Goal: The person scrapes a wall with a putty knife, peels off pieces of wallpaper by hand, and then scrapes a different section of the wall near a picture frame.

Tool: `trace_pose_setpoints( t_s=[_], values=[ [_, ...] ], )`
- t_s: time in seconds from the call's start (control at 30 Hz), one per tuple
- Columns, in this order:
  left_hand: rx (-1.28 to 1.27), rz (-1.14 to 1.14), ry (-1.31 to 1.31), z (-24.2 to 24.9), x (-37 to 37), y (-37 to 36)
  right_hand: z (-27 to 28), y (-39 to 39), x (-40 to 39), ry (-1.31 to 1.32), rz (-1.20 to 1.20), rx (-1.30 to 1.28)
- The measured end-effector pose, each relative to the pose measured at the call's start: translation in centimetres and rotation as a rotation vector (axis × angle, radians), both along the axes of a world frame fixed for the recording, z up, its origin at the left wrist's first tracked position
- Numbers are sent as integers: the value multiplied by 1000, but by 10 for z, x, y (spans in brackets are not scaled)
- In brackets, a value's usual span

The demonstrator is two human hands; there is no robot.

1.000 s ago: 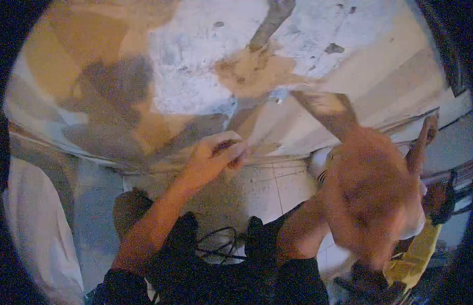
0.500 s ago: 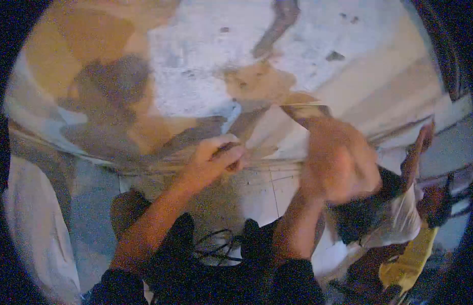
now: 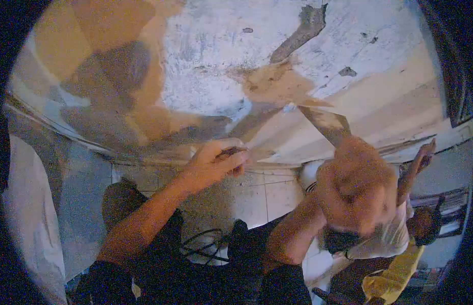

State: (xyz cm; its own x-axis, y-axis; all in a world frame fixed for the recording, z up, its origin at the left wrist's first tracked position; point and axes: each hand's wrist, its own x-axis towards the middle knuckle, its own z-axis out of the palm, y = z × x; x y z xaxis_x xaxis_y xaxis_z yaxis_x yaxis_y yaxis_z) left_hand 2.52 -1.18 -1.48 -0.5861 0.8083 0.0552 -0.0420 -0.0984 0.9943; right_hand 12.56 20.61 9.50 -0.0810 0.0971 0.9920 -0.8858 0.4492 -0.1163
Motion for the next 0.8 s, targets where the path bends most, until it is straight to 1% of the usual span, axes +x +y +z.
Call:
trace_pose_setpoints(
  t_s=[0.03,0.07,0.1,0.17,0.2,0.27,0.3,0.33,0.37,0.43,0.47,0.5,0.57,0.6,0.67,0.7,0.77,0.8],
  values=[
    [-19,11,-28,-2,0,-1,-2,15,5,68,15,98],
    [-41,26,-60,-5,0,0,30,-79,-39,392,-549,-397],
    [-41,29,-62,-8,-1,1,22,-72,-37,388,-545,-397],
    [68,43,-133,-11,1,5,2,-53,-19,-164,-190,-195],
    [74,39,-123,-9,-2,6,4,-50,-14,-153,-193,-191],
    [-10,5,-82,-8,-2,4,7,-49,-3,-139,-96,-113],
    [-10,12,-82,-6,-3,4,8,-48,-3,-131,-41,-75],
    [23,21,-62,-6,-1,4,3,-45,-4,-137,-38,-76],
    [56,19,-45,-6,2,3,-5,-41,-4,-33,-529,58],
    [32,4,-67,-1,1,5,-11,-35,-14,218,-1509,338],
    [8,10,-96,0,1,3,5,-27,-16,371,-1123,250],
    [8,18,-99,0,2,3,0,-24,-5,369,-1115,250],
    [48,52,-77,-1,4,4,-16,-24,27,13,-65,-303],
    [47,44,-80,-2,4,4,-15,-28,21,11,-74,-303],
    [43,28,-103,-3,1,5,-4,-40,-1,-90,-163,-116],
    [42,27,-107,-3,-1,6,3,-46,-2,-94,-164,-117],
    [-25,13,-21,-1,0,3,26,-63,2,-11,-163,-12],
    [-26,17,-25,-1,0,2,30,-65,3,26,-161,38]
  ],
)
